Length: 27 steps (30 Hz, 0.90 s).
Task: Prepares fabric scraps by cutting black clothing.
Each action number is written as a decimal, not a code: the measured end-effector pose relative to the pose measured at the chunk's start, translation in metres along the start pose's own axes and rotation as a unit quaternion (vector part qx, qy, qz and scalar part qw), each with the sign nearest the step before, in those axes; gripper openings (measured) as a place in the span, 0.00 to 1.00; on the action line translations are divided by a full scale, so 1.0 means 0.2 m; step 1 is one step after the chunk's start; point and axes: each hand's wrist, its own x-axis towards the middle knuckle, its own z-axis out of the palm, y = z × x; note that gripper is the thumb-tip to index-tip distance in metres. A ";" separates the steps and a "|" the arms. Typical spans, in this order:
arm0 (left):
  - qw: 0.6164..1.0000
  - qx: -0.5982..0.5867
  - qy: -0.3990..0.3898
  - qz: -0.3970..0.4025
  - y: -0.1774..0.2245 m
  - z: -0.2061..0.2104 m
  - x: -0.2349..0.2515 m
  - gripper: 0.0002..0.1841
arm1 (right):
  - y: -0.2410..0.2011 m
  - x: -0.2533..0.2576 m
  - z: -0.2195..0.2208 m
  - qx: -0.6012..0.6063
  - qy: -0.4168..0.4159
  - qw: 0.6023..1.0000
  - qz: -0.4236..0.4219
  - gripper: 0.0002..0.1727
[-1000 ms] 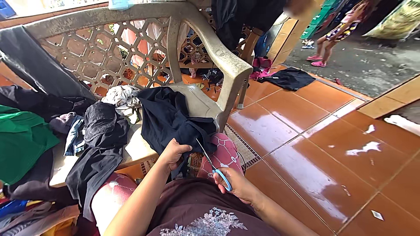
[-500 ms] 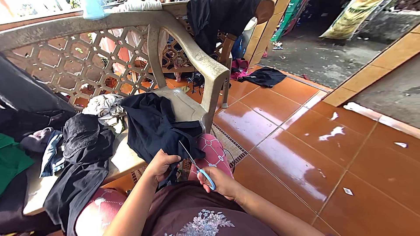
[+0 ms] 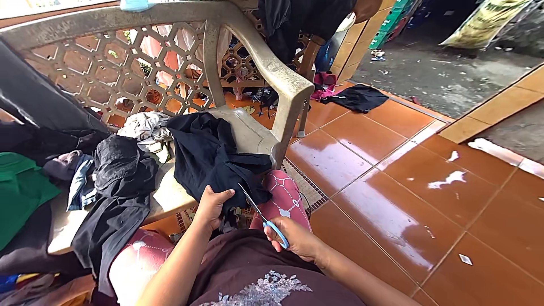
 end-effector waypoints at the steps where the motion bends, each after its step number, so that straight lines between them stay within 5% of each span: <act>1: 1.000 0.005 -0.010 -0.006 0.00 -0.01 -0.01 0.23 | 0.00 0.00 0.00 0.007 -0.006 1.000 0.004 0.11; 8: 0.996 0.014 -0.084 -0.025 0.00 -0.06 -0.03 0.21 | -0.03 0.04 0.03 0.046 -0.046 0.998 0.003 0.15; 27: 0.995 -0.003 -0.093 -0.034 -0.02 -0.05 -0.02 0.19 | -0.01 0.06 0.06 0.063 0.019 0.997 -0.027 0.14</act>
